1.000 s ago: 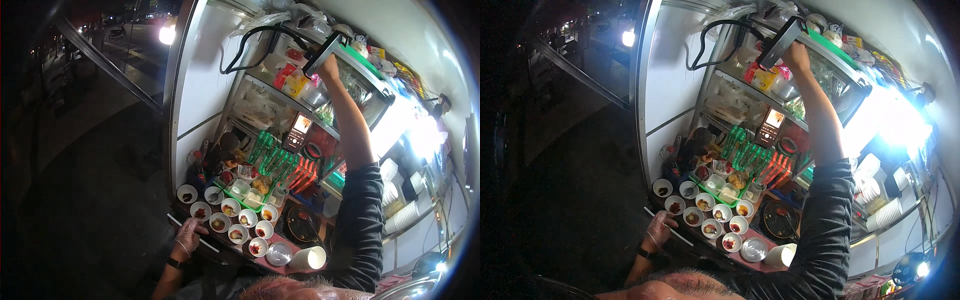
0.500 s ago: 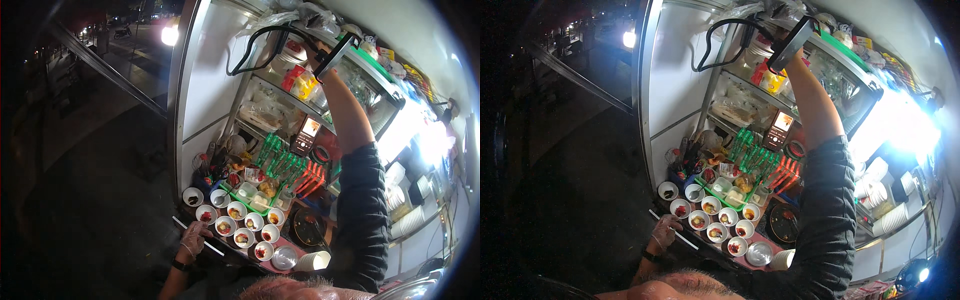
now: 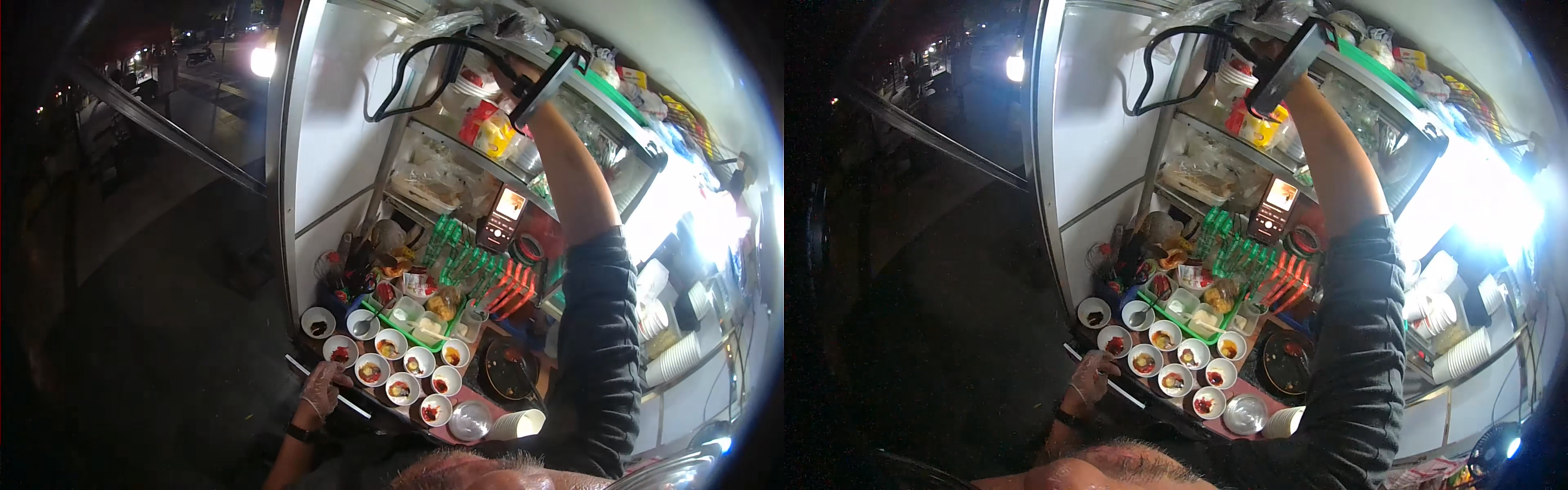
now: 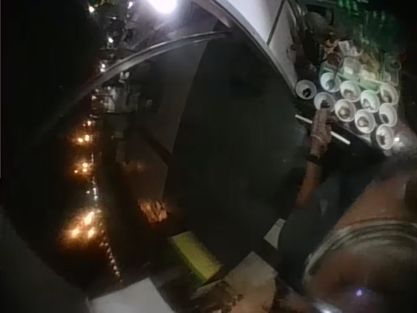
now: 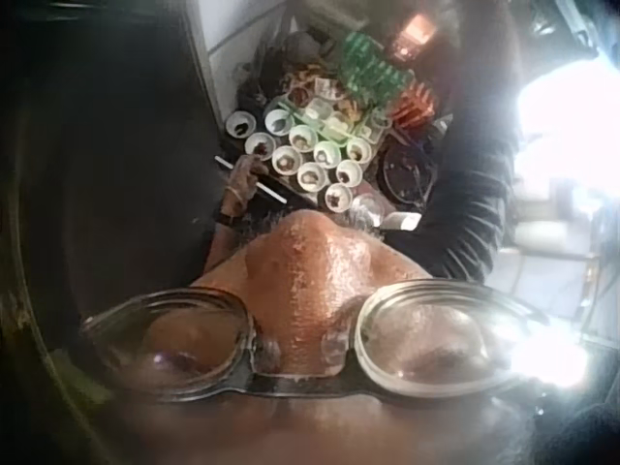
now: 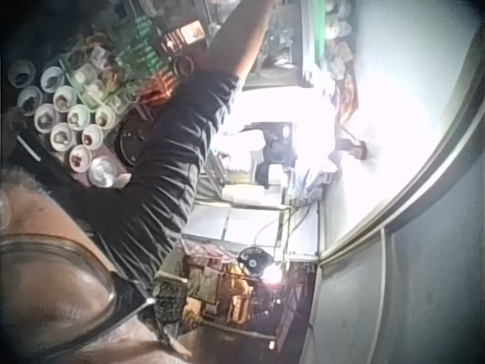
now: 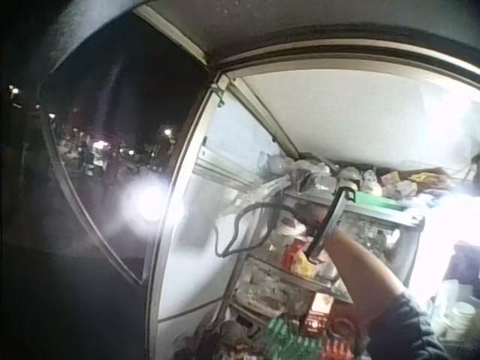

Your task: The person organizes paper bowls and plastic lids on the counter of a food stall before handling and peeling a small red ingredient by hand and placing it into a bowl.

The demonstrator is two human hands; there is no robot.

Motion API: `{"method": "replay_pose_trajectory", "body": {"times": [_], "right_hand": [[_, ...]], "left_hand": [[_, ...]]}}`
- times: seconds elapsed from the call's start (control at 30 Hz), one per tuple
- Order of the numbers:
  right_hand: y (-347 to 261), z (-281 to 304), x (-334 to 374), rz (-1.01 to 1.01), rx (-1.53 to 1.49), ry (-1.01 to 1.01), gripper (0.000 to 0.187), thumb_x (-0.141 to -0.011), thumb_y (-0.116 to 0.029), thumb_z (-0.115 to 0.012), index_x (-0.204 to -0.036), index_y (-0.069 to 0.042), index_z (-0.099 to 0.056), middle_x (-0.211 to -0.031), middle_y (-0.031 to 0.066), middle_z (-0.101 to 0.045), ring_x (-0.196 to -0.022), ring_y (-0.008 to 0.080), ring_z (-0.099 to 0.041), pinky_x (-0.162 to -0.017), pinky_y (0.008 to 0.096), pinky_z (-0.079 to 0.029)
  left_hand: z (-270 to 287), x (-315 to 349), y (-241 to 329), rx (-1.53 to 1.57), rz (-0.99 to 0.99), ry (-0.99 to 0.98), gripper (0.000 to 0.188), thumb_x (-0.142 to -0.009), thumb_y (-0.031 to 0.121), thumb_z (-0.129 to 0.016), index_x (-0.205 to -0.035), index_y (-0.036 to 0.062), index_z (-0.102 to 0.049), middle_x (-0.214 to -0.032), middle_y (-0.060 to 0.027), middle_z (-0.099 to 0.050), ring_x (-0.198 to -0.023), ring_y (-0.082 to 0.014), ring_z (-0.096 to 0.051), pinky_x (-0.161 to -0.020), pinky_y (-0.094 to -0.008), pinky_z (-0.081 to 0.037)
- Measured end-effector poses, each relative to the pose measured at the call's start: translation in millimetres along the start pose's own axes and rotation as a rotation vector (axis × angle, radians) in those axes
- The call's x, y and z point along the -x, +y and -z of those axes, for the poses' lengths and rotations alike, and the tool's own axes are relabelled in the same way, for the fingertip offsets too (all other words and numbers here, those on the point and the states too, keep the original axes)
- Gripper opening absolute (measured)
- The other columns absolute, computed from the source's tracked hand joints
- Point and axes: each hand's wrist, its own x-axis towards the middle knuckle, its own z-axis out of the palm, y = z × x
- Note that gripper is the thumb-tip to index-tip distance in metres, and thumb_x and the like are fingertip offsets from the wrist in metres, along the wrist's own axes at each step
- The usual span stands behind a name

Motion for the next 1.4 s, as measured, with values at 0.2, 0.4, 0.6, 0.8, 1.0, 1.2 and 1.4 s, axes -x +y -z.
{"method": "replay_pose_trajectory", "body": {"times": [0.2,0.4,0.6,0.8,1.0,1.2,1.4], "right_hand": [[-8.9,-10.2,2.1,0.007,0.000,-0.020,0.030,-0.094,-0.020,-0.061,-0.120,-0.006,-0.062,-0.116,0.0138,-0.061,-0.105,0.0326,-0.060,-0.093,0.0396,-0.051],[-1.2,-2.3,-0.3,-0.007,-0.016,-0.034,0.031,-0.095,-0.018,-0.060,-0.123,-0.007,-0.061,-0.121,0.0143,-0.060,-0.109,0.0335,-0.059,-0.095,0.0404,-0.050],[0.8,-21.9,1.9,-0.010,-0.041,0.065,0.032,-0.096,-0.017,-0.059,-0.126,-0.008,-0.059,-0.125,0.0149,-0.059,-0.113,0.0344,-0.058,-0.097,0.0413,-0.050],[-14.5,-39.3,-10.7,0.034,-0.052,0.039,0.033,-0.097,-0.015,-0.057,-0.129,-0.008,-0.058,-0.129,0.0154,-0.058,-0.117,0.0354,-0.057,-0.100,0.0421,-0.049],[-14.7,-13.2,-16.4,0.032,-0.032,-0.103,0.035,-0.098,-0.013,-0.056,-0.132,-0.009,-0.057,-0.134,0.0159,-0.056,-0.121,0.0363,-0.056,-0.102,0.0429,-0.049],[-42.3,53.5,5.0,0.060,0.019,-0.399,0.037,-0.099,-0.011,-0.054,-0.136,-0.010,-0.056,-0.138,0.0165,-0.055,-0.125,0.0373,-0.055,-0.104,0.0437,-0.048],[-104.3,155.7,100.2,0.162,0.003,-0.634,0.039,-0.100,-0.009,-0.053,-0.139,-0.010,-0.055,-0.142,0.0170,-0.054,-0.129,0.0382,-0.054,-0.106,0.0445,-0.048]], "left_hand": [[-1.2,7.9,5.3,0.452,0.612,0.007,0.035,-0.089,0.000,-0.047,-0.124,0.0004,-0.053,-0.099,-0.0116,-0.070,-0.091,-0.0262,-0.070,-0.091,-0.0391,-0.052],[-2.3,17.8,8.5,0.430,0.536,0.059,0.028,-0.104,0.018,-0.040,-0.120,0.0043,-0.057,-0.105,-0.0122,-0.065,-0.082,-0.0140,-0.070,-0.054,-0.0231,-0.042],[4.0,17.4,-9.3,-0.065,-0.032,-0.024,0.045,-0.089,-0.006,-0.037,-0.131,0.0032,-0.052,-0.114,-0.0150,-0.060,-0.081,-0.0180,-0.071,-0.057,-0.0248,-0.051],[3.3,28.0,-20.5,-0.033,-0.001,-0.046,0.063,-0.079,-0.015,-0.035,-0.137,0.0067,-0.047,-0.116,-0.0184,-0.058,-0.087,-0.0222,-0.071,-0.073,-0.0347,-0.060],[9.7,26.7,4.4,0.589,0.599,0.009,0.044,-0.088,-0.010,-0.039,-0.129,0.0018,-0.050,-0.117,-0.0158,-0.058,-0.088,-0.0209,-0.071,-0.071,-0.0320,-0.058],[-5.1,18.0,29.1,0.193,0.358,-0.019,0.023,-0.104,0.019,-0.045,-0.119,0.0052,-0.056,-0.107,-0.0122,-0.065,-0.073,-0.0143,-0.067,-0.055,-0.0223,-0.045],[-28.4,-9.2,68.1,0.651,0.862,-0.105,0.021,-0.104,0.017,-0.047,-0.119,0.0077,-0.057,-0.086,-0.0065,-0.069,-0.059,-0.0059,-0.051,-0.043,-0.0208,-0.032]]}}
